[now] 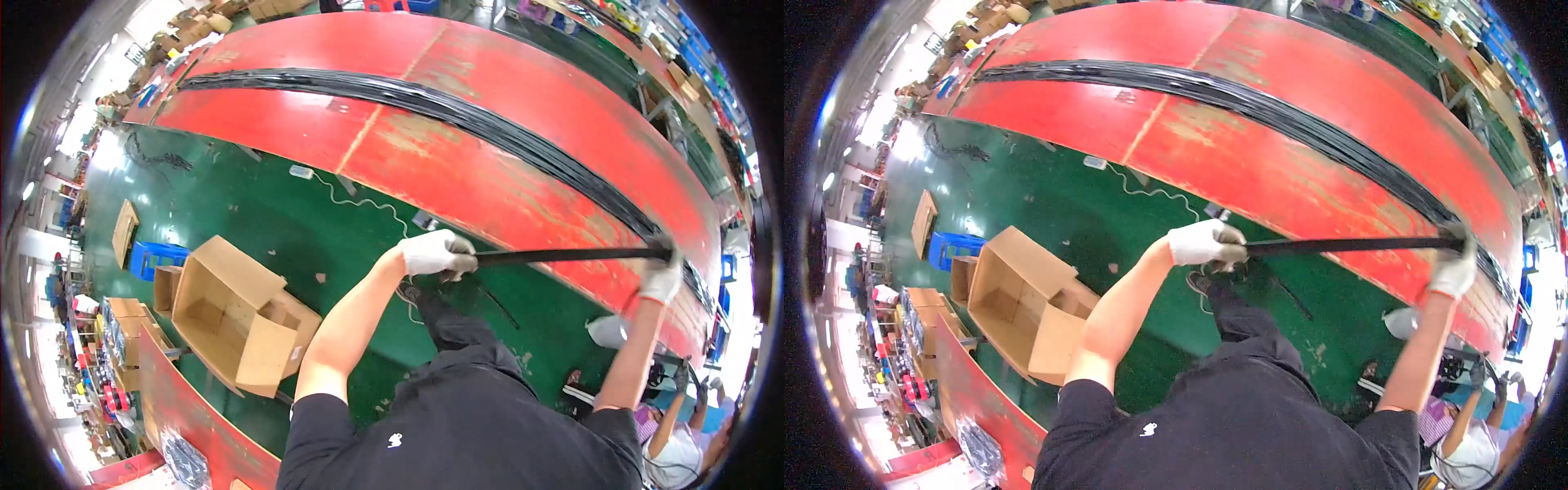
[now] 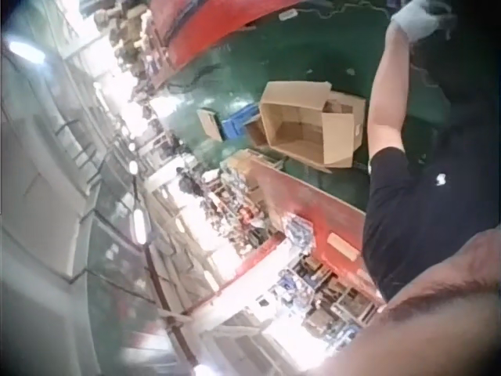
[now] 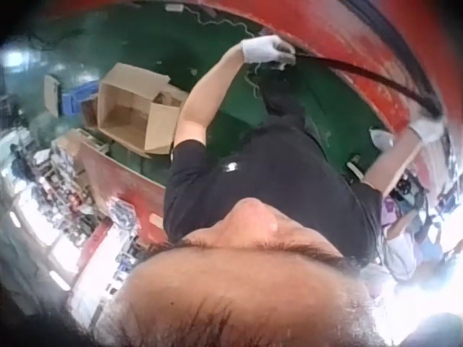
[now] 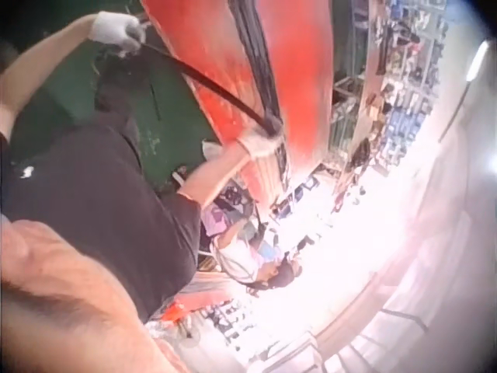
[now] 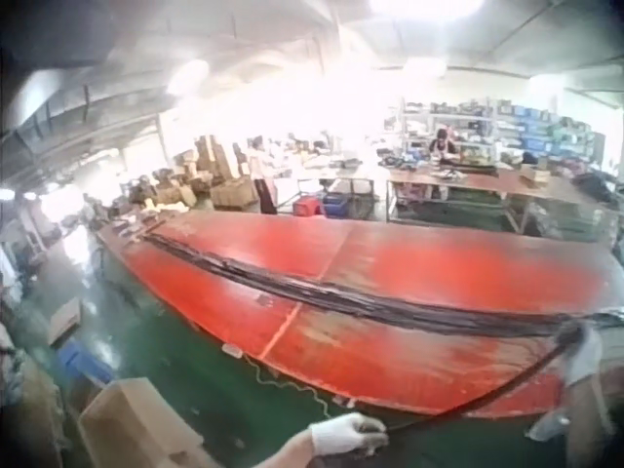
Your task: Sorting and arranging long black rubber strips on a large red worktable.
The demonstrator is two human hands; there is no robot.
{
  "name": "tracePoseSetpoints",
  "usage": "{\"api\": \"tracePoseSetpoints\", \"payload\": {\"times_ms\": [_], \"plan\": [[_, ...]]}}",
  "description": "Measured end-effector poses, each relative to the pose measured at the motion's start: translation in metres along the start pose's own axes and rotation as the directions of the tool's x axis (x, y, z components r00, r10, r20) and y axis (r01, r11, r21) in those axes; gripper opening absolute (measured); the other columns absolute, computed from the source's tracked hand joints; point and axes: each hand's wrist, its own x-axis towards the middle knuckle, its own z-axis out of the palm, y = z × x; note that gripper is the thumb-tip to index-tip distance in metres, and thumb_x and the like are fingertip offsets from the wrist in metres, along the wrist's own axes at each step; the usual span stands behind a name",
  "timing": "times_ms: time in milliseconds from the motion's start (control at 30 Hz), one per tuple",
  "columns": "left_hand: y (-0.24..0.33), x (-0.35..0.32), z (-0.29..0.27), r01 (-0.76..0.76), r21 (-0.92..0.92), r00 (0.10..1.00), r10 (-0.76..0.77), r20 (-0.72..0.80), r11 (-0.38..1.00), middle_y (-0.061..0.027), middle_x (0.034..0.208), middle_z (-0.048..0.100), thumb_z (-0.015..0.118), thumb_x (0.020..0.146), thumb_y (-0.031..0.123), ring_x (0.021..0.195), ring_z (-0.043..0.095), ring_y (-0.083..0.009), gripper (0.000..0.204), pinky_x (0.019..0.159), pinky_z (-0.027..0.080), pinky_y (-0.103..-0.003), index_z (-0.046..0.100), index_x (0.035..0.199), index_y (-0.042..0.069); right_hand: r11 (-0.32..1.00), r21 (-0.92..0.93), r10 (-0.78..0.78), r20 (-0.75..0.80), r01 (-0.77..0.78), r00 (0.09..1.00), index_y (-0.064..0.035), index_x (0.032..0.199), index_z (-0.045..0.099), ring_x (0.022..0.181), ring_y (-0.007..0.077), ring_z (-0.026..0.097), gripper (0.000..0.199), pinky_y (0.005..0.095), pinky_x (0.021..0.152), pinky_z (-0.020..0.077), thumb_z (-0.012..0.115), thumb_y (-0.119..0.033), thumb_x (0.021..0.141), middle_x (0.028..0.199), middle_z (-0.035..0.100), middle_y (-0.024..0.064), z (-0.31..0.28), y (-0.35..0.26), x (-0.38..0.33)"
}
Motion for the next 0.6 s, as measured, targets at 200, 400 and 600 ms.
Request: {"api": "tracePoseSetpoints", "payload": {"times_ms": [200, 400, 600], "plan": [[0.002, -0.029, -0.132, -0.004, 0.052, 1.000, 0.003, 0.012, 0.999, -0.0015, 0.074, 0.069, 0.072, 0.100, 0.031, 0.063, 0.061, -0.0098, 0.028, 0.059, 0.049, -0.029, 0.074, 0.100, 0.003, 0.987, 0.158, 0.003, -0.233, 0.035, 0.972, -0.0029, 0.108, 0.073, 0.100, 0.0310, 0.073, 0.037, 0.0485, 0.095, 0.0597, 0.049, -0.031, 0.109, 0.107, 0.076, 0.0143, -0.040, 0.082, 0.049], [0.048, -0.020, -0.265, 0.189, 0.172, 0.975, -0.163, -0.153, 0.967, -0.0030, 0.070, 0.068, 0.069, 0.101, 0.034, 0.056, 0.057, -0.0105, 0.030, 0.053, 0.044, -0.028, 0.076, 0.101, 0.005, 0.982, -0.010, 0.186, -0.105, -0.188, 0.977, -0.0113, 0.081, 0.059, 0.073, 0.0190, 0.050, 0.021, 0.0334, 0.068, 0.0414, 0.056, -0.018, 0.100, 0.075, 0.054, 0.0026, 0.255, 0.291, -0.130], [0.011, -0.048, -0.412, 0.211, 0.021, 0.963, -0.204, -0.174, 0.977, -0.0034, 0.061, 0.063, 0.069, 0.102, 0.031, 0.047, 0.055, -0.0130, 0.029, 0.047, 0.041, -0.028, 0.070, 0.088, 0.006, 0.732, 0.414, 0.634, -0.126, -0.541, 0.763, -0.0050, 0.132, 0.059, 0.102, 0.0304, 0.072, 0.035, 0.0476, 0.093, 0.0584, 0.057, -0.032, 0.110, 0.113, 0.074, 0.0154, 0.482, 0.390, -0.200]]}}
